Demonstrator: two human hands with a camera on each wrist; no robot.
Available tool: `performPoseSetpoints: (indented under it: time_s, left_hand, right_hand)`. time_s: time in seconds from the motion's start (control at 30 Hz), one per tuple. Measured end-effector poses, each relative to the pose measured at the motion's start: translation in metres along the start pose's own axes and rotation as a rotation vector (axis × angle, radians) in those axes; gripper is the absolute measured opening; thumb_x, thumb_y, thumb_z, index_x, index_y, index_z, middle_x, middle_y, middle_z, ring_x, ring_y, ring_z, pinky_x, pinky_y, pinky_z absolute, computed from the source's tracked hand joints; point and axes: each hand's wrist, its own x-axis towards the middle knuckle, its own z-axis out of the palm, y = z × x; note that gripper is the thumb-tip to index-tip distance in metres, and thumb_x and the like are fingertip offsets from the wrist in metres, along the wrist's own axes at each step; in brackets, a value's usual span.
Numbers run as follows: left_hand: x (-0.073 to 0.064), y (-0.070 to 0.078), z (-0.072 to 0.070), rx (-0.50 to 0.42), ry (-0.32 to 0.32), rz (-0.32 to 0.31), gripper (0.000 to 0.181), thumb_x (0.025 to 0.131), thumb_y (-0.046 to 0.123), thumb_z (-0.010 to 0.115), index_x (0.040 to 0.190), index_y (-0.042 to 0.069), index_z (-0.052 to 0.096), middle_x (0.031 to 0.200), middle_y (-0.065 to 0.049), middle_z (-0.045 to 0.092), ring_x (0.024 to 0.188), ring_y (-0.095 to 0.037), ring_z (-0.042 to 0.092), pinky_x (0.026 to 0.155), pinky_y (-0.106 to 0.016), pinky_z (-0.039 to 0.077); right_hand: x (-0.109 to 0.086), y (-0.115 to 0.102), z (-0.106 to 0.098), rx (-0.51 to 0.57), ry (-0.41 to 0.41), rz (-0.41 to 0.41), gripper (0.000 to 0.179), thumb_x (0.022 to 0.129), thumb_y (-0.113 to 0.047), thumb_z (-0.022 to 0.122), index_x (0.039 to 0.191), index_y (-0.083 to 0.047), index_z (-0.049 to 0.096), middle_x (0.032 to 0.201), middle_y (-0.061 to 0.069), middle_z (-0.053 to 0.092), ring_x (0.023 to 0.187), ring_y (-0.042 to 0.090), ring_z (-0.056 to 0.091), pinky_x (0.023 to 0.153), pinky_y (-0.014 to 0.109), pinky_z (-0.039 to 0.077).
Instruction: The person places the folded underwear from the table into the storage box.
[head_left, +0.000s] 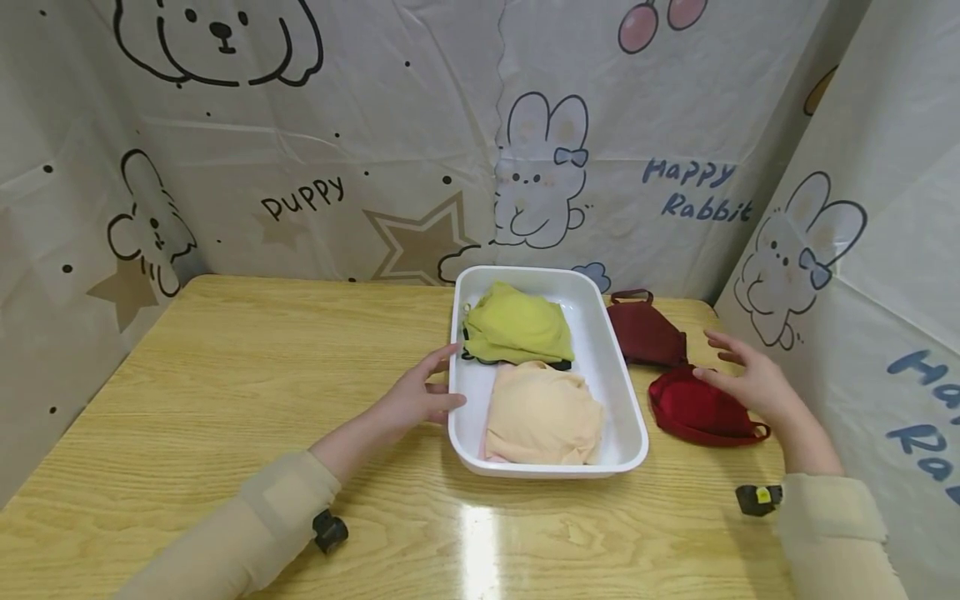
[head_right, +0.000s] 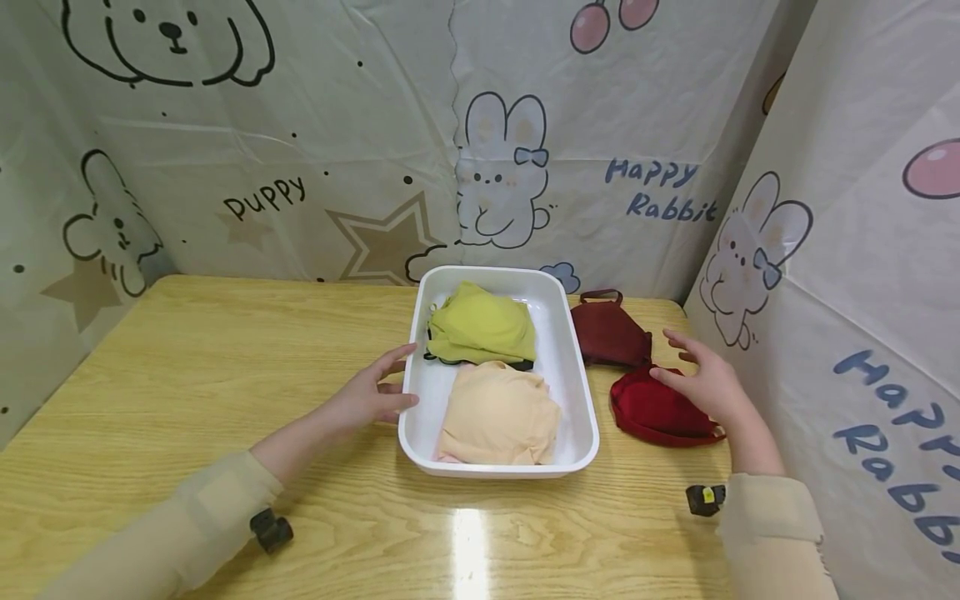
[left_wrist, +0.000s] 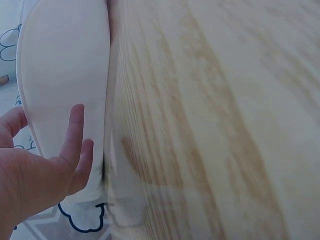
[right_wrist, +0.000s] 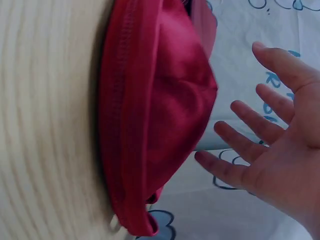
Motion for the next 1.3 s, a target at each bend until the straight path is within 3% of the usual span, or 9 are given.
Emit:
performPoseSetpoints:
  time_s: [0.53,0.7,1.03,1.3]
  left_hand:
    - [0.001,-0.001,0.002,0.023,0.005,0.006,0.08,0.087,0.002,0.064,0.15,0.026,0.021,0.152,-0.013,0.024,0.111,-0.031,0.056,0.077,-0.039,0.057]
    - [0.0,-0.001,0.001,0.016,0.006,0.008,0.08,0.087,0.001,0.064,0.15,0.025,0.021,0.152,-0.013,0.024,0.112,-0.032,0.056,0.077,-0.04,0.057]
    - [0.001,-0.002,0.0,0.019,0.006,0.005,0.08,0.087,0.001,0.064,0.15,0.026,0.022,0.152,-0.013,0.025,0.112,-0.032,0.055,0.076,-0.038,0.057]
    - [0.0,-0.001,0.001,0.028,0.008,0.011,0.081,0.087,0.001,0.064,0.151,0.025,0.021,0.151,-0.014,0.024,0.112,-0.032,0.055,0.078,-0.041,0.056]
  right_hand:
    - [0.004,0.03,0.003,-0.125,-0.16,0.114,0.087,0.088,-0.051,0.059,0.146,0.003,0.023,0.136,0.04,0.034,0.122,0.055,0.035,0.095,0.065,0.035]
    - [0.006,0.036,0.005,-0.098,-0.208,0.129,0.087,0.089,-0.051,0.058,0.147,0.003,0.021,0.135,0.04,0.035,0.121,0.053,0.038,0.094,0.061,0.039]
    - [0.01,0.043,0.005,0.076,-0.31,0.2,0.087,0.089,-0.042,0.062,0.148,0.003,0.015,0.133,0.04,0.034,0.109,0.039,0.052,0.081,0.037,0.052]
    - [0.012,0.044,0.009,0.03,-0.304,0.162,0.082,0.086,-0.04,0.067,0.144,0.002,0.026,0.118,0.035,0.049,0.093,0.027,0.06,0.072,0.031,0.052]
